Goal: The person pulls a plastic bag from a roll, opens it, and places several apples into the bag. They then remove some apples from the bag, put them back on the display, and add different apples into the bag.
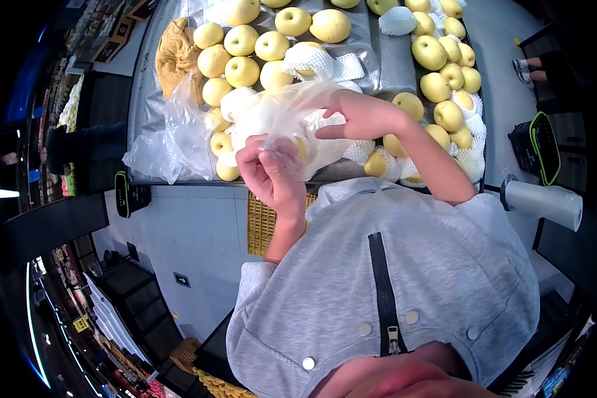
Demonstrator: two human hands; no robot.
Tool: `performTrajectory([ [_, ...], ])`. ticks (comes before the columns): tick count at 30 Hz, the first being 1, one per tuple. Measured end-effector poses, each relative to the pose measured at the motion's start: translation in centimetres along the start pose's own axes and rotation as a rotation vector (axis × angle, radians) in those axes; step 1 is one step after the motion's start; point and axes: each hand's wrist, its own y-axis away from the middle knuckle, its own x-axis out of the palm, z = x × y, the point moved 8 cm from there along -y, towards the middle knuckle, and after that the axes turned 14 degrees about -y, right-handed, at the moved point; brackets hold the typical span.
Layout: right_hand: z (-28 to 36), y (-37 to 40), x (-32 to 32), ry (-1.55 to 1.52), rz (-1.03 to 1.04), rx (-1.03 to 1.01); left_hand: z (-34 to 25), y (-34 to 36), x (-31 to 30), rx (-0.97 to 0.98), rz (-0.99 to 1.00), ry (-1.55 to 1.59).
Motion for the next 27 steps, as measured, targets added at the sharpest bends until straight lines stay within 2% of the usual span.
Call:
performTrajectory([
  [2, -6.1, 2.3, -3.7, -0.375, -0.140, -0.042, 1.7, 1.2, 2.7, -0.105, 0.153, 0.044],
  [4, -9.7, 6.3, -8.6, -0.032, -0.506, 0.115, 4.7, 2.9, 5.5, -0.299, 0.294, 0.030],
  [6, -13.8, 10.5, -10.3, 0.573, -0.606, 0.193, 7.3, 4.8, 7.5, -0.415, 0.383, 0.016],
  [7, -15.2, 12.0, -10.0, 0.493, -0.588, 0.236, 8.9, 5.8, 8.2, -0.485, 0.404, 0.043],
  [8, -15.3, 12.6, -9.6, 0.461, -0.615, 0.130, 10.0, 6.4, 8.5, -0.551, 0.425, 0.041],
  [13, -15.3, 12.7, -9.8, 0.454, -0.723, 0.195, 13.5, 6.5, 8.8, -0.575, 0.428, -0.063],
  [17, -15.6, 11.6, -9.7, 0.489, -0.791, 0.276, 15.1, 4.6, 8.6, -0.517, 0.387, -0.147],
  [20, -15.2, 11.5, -11.1, 0.326, -0.789, 0.291, 14.6, 3.4, 8.3, -0.500, 0.349, -0.079],
  [21, -14.5, 11.4, -11.8, 0.168, -0.783, 0.239, 13.7, 3.0, 8.6, -0.525, 0.354, -0.038],
  [22, -14.5, 11.1, -11.8, -0.246, -0.740, 0.226, 12.9, 2.8, 8.8, -0.550, 0.360, 0.005],
  [24, -11.2, 9.9, -11.8, -0.541, -0.618, 0.092, 11.9, 2.7, 9.3, -0.519, 0.424, -0.012],
  [27, -7.5, 7.2, -10.0, -0.641, -0.296, 0.009, 10.7, 2.0, 9.9, -0.464, 0.453, -0.047],
])
